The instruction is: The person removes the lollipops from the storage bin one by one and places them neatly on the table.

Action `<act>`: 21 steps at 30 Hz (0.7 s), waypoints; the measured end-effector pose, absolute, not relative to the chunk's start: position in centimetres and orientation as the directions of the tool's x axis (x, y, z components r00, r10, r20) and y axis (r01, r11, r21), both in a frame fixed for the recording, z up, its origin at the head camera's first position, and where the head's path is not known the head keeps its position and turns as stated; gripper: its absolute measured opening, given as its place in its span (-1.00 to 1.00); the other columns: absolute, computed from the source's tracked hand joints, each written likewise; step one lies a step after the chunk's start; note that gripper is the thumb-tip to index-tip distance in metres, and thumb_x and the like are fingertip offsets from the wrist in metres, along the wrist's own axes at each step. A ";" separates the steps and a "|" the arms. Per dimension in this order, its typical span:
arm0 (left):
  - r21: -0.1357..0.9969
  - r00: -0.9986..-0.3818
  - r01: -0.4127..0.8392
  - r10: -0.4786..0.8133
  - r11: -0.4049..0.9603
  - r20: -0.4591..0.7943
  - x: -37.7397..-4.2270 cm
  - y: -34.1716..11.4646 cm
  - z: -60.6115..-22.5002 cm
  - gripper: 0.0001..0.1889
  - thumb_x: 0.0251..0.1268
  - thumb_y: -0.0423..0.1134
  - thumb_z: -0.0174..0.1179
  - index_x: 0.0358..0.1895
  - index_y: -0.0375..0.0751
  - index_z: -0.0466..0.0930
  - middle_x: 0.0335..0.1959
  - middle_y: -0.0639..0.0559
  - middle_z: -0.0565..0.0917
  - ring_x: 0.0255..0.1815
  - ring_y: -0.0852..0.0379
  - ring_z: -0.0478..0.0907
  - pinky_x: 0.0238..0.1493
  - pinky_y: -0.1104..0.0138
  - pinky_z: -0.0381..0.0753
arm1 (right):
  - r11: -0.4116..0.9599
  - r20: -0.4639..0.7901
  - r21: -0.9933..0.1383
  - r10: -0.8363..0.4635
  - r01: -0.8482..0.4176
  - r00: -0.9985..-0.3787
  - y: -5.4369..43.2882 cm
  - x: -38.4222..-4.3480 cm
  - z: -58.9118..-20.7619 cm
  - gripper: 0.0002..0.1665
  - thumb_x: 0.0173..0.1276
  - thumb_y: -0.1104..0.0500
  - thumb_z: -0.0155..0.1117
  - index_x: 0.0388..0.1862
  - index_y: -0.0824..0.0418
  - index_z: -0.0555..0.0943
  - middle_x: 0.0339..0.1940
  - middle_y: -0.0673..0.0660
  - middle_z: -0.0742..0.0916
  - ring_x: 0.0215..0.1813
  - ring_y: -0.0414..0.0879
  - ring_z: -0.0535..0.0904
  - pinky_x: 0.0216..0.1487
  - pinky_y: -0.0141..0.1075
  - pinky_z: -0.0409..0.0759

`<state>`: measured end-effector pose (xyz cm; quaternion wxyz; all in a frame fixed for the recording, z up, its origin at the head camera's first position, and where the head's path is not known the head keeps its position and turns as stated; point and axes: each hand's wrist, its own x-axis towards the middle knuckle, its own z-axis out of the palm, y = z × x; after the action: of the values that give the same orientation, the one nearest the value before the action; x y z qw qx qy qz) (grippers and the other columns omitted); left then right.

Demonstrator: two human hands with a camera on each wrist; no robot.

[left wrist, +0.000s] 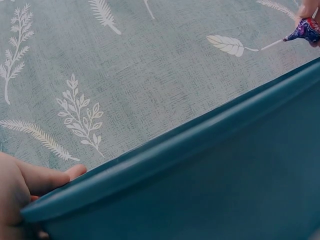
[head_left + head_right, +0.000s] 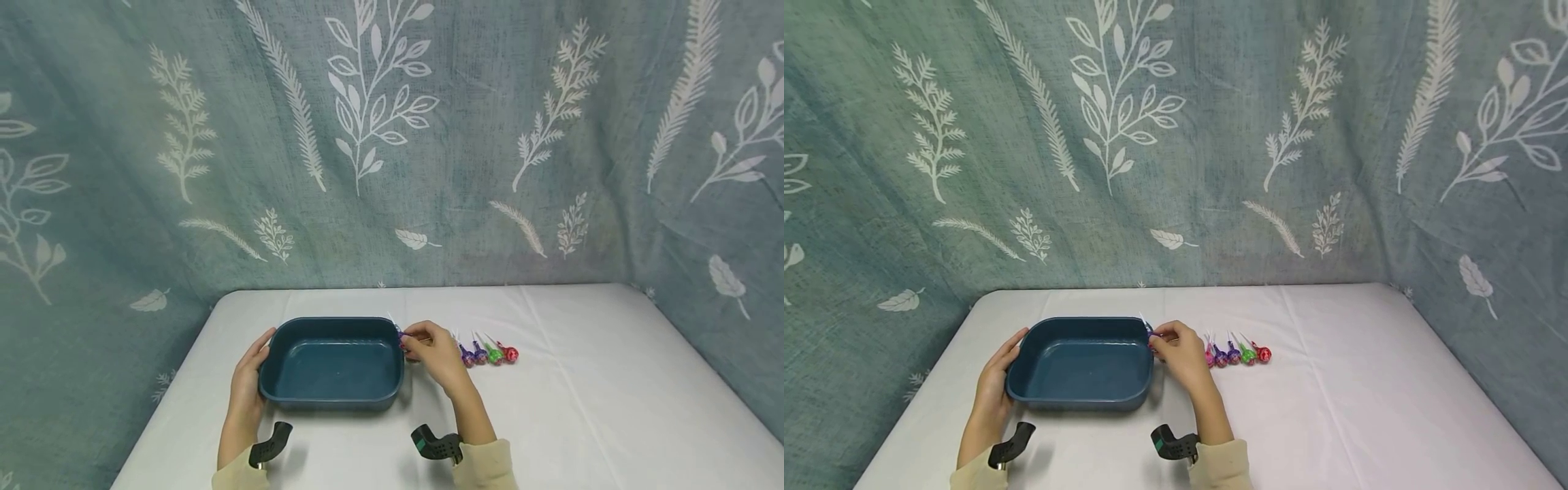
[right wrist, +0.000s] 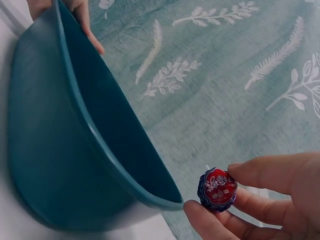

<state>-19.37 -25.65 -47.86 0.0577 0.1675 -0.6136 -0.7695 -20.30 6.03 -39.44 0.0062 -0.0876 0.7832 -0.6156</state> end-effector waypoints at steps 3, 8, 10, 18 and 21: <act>0.963 -0.937 -0.114 -0.294 -0.246 -0.186 -19.3 -25.6 -48.0 -0.56 0.58 -0.14 -0.20 0.44 0.02 0.29 0.50 0.14 0.15 0.50 0.15 0.02 0.41 0.16 0.06 | 0.256 0.110 -0.957 -0.118 -0.137 -0.987 6.7 -20.9 -40.1 -0.77 0.37 0.30 0.23 -0.09 0.46 0.59 -0.26 0.28 0.68 -0.18 0.21 0.66 -0.24 -0.14 0.64; 0.964 -0.935 -0.113 -0.304 -0.239 -0.185 -19.4 -25.6 -48.1 -0.56 0.58 -0.13 -0.19 0.43 0.02 0.31 0.50 0.14 0.16 0.50 0.15 0.00 0.42 0.15 0.04 | 0.285 0.116 -0.949 -0.091 -0.137 -0.989 7.9 -22.2 -41.9 -0.77 0.36 0.23 0.25 -0.09 0.37 0.62 -0.26 0.19 0.69 -0.20 0.13 0.68 -0.26 -0.12 0.64; 0.966 -0.934 -0.113 -0.306 -0.233 -0.183 -19.4 -25.6 -48.2 -0.56 0.58 -0.12 -0.19 0.43 0.02 0.30 0.50 0.14 0.15 0.51 0.15 -0.02 0.42 0.14 0.02 | 0.289 0.111 -0.949 -0.081 -0.130 -0.990 8.3 -22.4 -41.9 -0.79 0.36 0.24 0.25 -0.10 0.36 0.62 -0.26 0.19 0.68 -0.21 0.13 0.68 -0.23 -0.09 0.65; 0.966 -0.932 -0.107 -0.315 -0.236 -0.180 -19.5 -25.6 -48.3 -0.57 0.58 -0.13 -0.18 0.42 0.01 0.32 0.50 0.12 0.16 0.50 0.13 0.02 0.41 0.14 0.06 | 0.316 0.126 -0.938 -0.062 -0.140 -0.990 10.0 -23.2 -41.8 -0.78 0.39 0.24 0.22 -0.08 0.37 0.60 -0.24 0.22 0.69 -0.20 0.09 0.68 -0.13 -0.11 0.64; 0.965 -0.932 -0.112 -0.312 -0.237 -0.185 -19.4 -25.7 -48.2 -0.56 0.57 -0.12 -0.17 0.43 0.01 0.31 0.51 0.12 0.15 0.51 0.13 -0.01 0.42 0.15 0.03 | 0.319 0.122 -0.939 -0.048 -0.131 -0.991 10.7 -23.3 -41.8 -0.77 0.40 0.25 0.21 -0.06 0.38 0.59 -0.22 0.24 0.69 -0.18 0.15 0.68 -0.15 -0.14 0.64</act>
<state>-19.43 -25.66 -48.23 0.0650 0.1723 -0.6143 -0.7672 -23.33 10.71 -41.85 -0.0357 -0.0554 0.8113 -0.5809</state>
